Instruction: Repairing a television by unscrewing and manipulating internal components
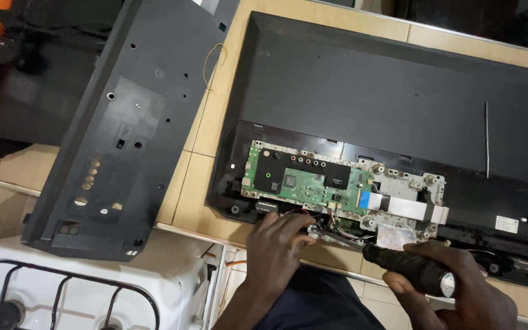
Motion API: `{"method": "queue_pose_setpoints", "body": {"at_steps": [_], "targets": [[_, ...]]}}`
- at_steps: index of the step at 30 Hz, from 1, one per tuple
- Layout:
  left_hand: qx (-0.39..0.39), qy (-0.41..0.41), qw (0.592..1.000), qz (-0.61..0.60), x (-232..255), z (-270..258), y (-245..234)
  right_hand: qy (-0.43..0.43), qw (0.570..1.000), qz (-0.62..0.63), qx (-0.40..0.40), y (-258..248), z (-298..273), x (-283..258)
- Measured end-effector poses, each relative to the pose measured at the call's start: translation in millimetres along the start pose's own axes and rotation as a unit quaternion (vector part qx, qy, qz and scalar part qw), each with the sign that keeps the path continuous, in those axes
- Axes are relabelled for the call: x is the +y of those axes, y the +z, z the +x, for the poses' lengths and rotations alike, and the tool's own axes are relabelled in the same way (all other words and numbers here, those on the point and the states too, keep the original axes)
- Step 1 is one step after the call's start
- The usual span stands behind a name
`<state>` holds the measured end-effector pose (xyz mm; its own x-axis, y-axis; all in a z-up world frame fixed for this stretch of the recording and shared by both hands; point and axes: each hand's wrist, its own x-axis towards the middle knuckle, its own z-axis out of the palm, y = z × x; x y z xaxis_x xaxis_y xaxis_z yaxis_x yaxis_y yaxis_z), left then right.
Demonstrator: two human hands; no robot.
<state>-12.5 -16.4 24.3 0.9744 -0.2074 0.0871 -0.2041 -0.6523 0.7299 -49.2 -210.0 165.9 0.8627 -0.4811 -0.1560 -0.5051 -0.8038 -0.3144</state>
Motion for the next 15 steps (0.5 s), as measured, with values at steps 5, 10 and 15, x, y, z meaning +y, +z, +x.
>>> {"method": "queue_pose_setpoints", "body": {"at_steps": [5,10,15], "targets": [[0.002,-0.002,1.0,0.002,-1.1,-0.6,0.8,-0.018,1.0,0.003,0.015,-1.1,-2.0,-4.3],[0.005,0.004,1.0,-0.004,0.2,0.5,-0.4,0.064,0.996,-0.018,-0.055,-7.4,1.4,-13.8],[0.002,0.012,1.0,-0.009,0.0,1.3,-1.1,-0.006,1.0,-0.003,0.0,4.8,-3.1,-10.5]]}}
